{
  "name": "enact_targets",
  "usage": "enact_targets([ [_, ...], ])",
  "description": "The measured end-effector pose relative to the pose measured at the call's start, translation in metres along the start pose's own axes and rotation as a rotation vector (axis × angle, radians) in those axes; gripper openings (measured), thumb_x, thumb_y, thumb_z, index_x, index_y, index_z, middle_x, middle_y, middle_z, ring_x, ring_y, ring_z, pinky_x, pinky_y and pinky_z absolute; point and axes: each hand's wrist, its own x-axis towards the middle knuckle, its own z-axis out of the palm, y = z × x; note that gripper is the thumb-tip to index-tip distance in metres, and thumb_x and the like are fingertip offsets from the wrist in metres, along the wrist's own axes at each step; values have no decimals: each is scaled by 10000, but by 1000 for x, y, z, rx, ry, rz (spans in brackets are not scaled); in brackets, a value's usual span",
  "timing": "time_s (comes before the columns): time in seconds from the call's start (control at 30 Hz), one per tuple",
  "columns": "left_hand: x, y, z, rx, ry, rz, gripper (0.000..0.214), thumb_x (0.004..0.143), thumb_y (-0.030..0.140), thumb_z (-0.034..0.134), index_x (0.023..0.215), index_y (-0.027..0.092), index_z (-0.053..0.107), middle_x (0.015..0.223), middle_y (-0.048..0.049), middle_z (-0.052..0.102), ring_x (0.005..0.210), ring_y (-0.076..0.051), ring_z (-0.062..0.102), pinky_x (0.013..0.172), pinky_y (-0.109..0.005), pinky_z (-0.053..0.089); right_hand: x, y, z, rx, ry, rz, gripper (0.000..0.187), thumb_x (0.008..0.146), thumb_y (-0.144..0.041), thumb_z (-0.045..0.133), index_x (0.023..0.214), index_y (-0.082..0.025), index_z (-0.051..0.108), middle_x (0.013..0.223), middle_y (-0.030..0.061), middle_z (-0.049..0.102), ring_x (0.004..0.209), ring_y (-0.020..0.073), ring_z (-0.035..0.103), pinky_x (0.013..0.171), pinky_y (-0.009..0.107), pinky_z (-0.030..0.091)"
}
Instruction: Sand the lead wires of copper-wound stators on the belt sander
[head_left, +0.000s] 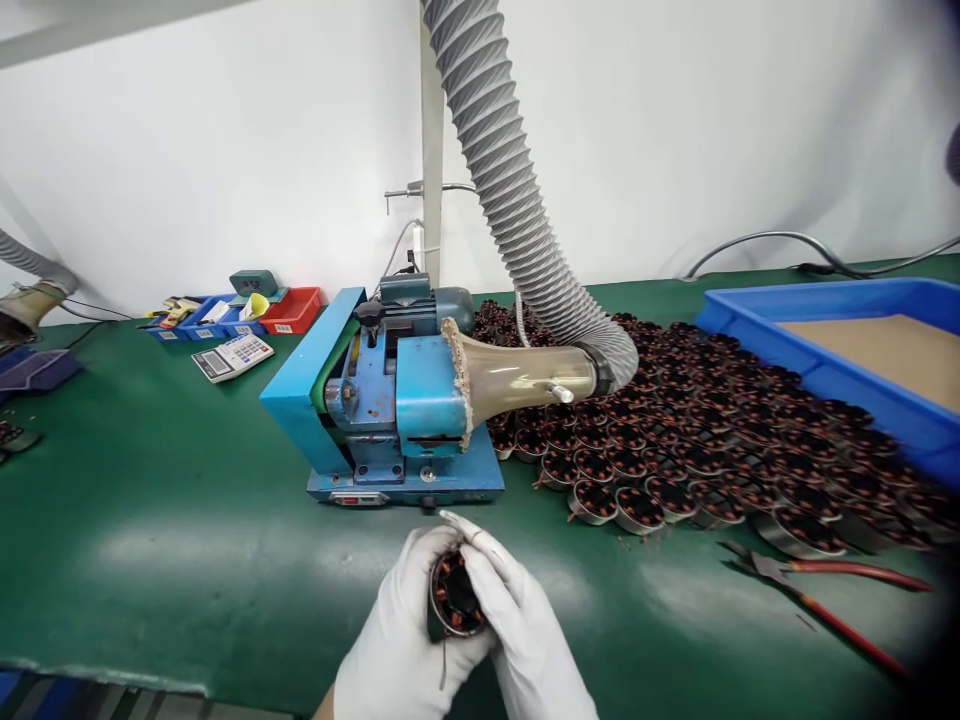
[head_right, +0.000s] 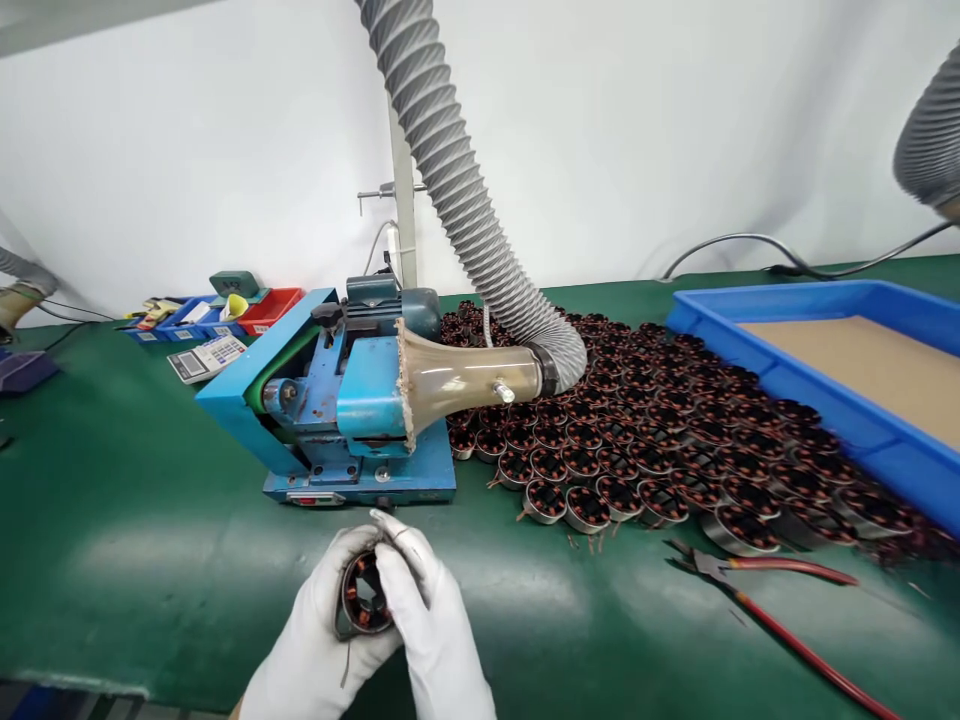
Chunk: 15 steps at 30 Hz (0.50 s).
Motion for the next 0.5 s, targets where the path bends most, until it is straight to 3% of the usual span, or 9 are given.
enact_targets([
  [0.13, 6, 9, 5, -38, -48, 36, 477, 770, 243, 645, 1212, 225, 468, 1182, -90, 558, 1131, -251, 548, 972, -373, 443, 10, -5, -1, -141, 38, -62, 152, 730, -334, 693, 776, -217, 778, 838, 77, 718, 811, 238, 668, 727, 305, 531],
  [0.2, 5, 8, 7, -49, -45, 42, 457, 736, 199, 646, 1170, 216, 504, 1116, -78, 565, 1076, -249, 567, 935, -368, 456, 16, -10, -4, -114, 45, -24, 101, 709, -289, 713, 720, -211, 775, 755, 60, 710, 724, 206, 653, 665, 279, 521],
  [0.37, -4, -4, 12, -26, 83, 59, 369, 705, 186, 654, 1058, 221, 554, 1029, -63, 564, 1048, -252, 556, 929, -348, 438, 39, -29, -18, 367, 70, 93, 152, 642, -303, 784, 749, -201, 748, 571, -27, 583, 444, 60, 442, 402, 158, 376],
  [0.43, -4, -9, 11, -29, 146, 31, 414, 716, 240, 679, 1103, 228, 530, 1081, -75, 559, 1090, -265, 541, 954, -355, 423, 44, -30, -20, 434, 159, 29, 174, 663, -334, 771, 780, -209, 736, 596, -25, 589, 479, 75, 476, 435, 171, 421],
  [0.5, 1, -11, 10, -45, 196, -4, 467, 726, 285, 688, 1149, 228, 498, 1159, -92, 535, 1135, -281, 520, 980, -375, 410, 41, -24, -16, 247, 141, -33, 165, 736, -353, 710, 805, -205, 735, 702, 23, 664, 603, 135, 590, 563, 235, 515],
])
